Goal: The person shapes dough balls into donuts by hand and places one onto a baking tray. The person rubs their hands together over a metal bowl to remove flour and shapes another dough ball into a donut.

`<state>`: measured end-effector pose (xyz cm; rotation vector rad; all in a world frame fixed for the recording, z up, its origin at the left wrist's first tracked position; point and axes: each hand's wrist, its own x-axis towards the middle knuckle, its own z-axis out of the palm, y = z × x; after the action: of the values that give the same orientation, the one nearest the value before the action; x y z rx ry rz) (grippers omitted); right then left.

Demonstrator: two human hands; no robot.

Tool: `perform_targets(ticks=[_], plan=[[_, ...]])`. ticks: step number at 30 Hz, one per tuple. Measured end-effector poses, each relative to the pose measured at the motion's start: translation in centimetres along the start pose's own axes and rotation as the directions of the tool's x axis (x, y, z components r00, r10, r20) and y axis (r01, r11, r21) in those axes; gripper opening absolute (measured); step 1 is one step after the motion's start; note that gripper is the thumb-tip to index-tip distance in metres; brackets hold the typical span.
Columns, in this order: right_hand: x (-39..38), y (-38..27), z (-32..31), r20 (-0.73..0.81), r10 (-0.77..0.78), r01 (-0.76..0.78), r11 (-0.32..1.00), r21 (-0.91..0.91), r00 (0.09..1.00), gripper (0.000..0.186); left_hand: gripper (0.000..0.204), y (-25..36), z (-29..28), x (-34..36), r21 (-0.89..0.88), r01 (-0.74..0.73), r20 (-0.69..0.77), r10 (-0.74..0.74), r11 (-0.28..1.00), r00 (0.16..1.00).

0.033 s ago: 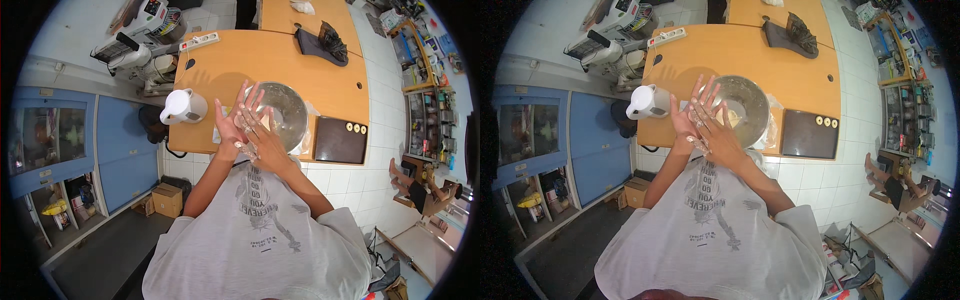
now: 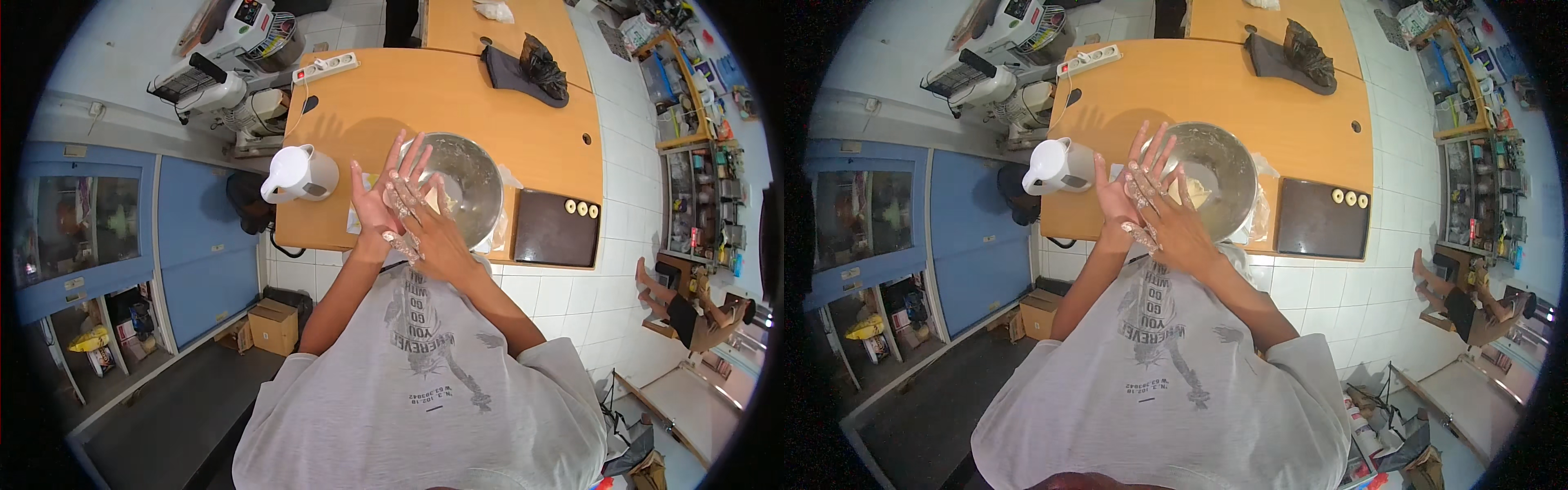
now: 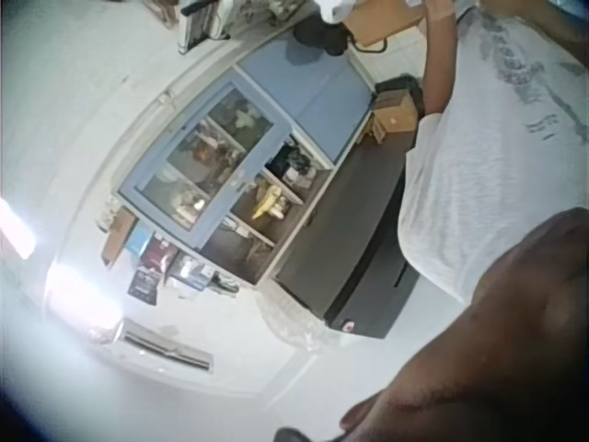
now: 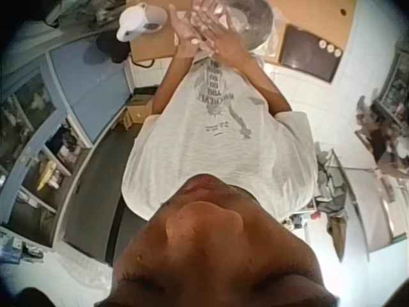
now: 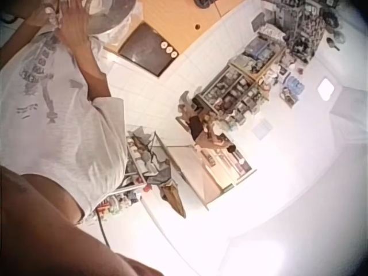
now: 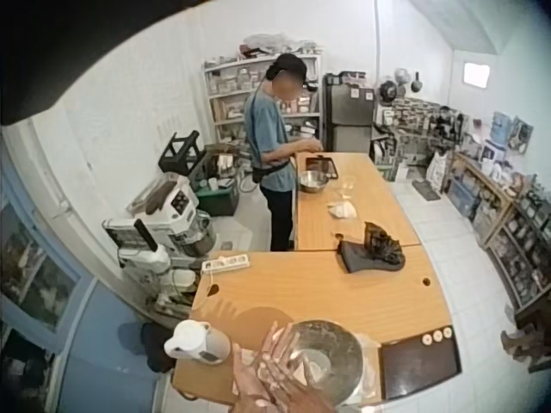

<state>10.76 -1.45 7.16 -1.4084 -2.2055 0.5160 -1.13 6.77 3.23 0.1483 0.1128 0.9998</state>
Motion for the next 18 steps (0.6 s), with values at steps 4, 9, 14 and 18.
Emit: perform_targets(ticks=[4, 9, 14, 18], plan=[[-0.19, 0.29, 0.51, -0.031, -0.055, 0.056, 0.998, 0.009, 0.998, 0.069, 0.096, -0.21, 0.53, 0.30, 0.027, -0.018, -0.020, 0.019, 0.999, 1.000], [-0.01, 0.36, 0.72, -0.010, -0.053, 0.053, 0.998, -0.040, 0.999, 0.068, 0.096, -0.05, -0.26, 0.20, -0.007, -0.016, -0.017, 0.016, 1.000, 1.000], [0.20, -0.19, 0.39, -0.043, -0.042, 0.038, 0.996, -0.084, 0.998, 0.066, 0.096, -0.11, 0.14, 0.18, -0.018, -0.013, -0.014, 0.012, 1.000, 1.000], [0.29, 0.02, 0.80, -0.024, -0.051, 0.051, 0.999, -0.018, 0.998, 0.064, 0.096, -0.20, 0.46, 0.36, 0.020, -0.019, -0.017, 0.019, 1.000, 1.000]])
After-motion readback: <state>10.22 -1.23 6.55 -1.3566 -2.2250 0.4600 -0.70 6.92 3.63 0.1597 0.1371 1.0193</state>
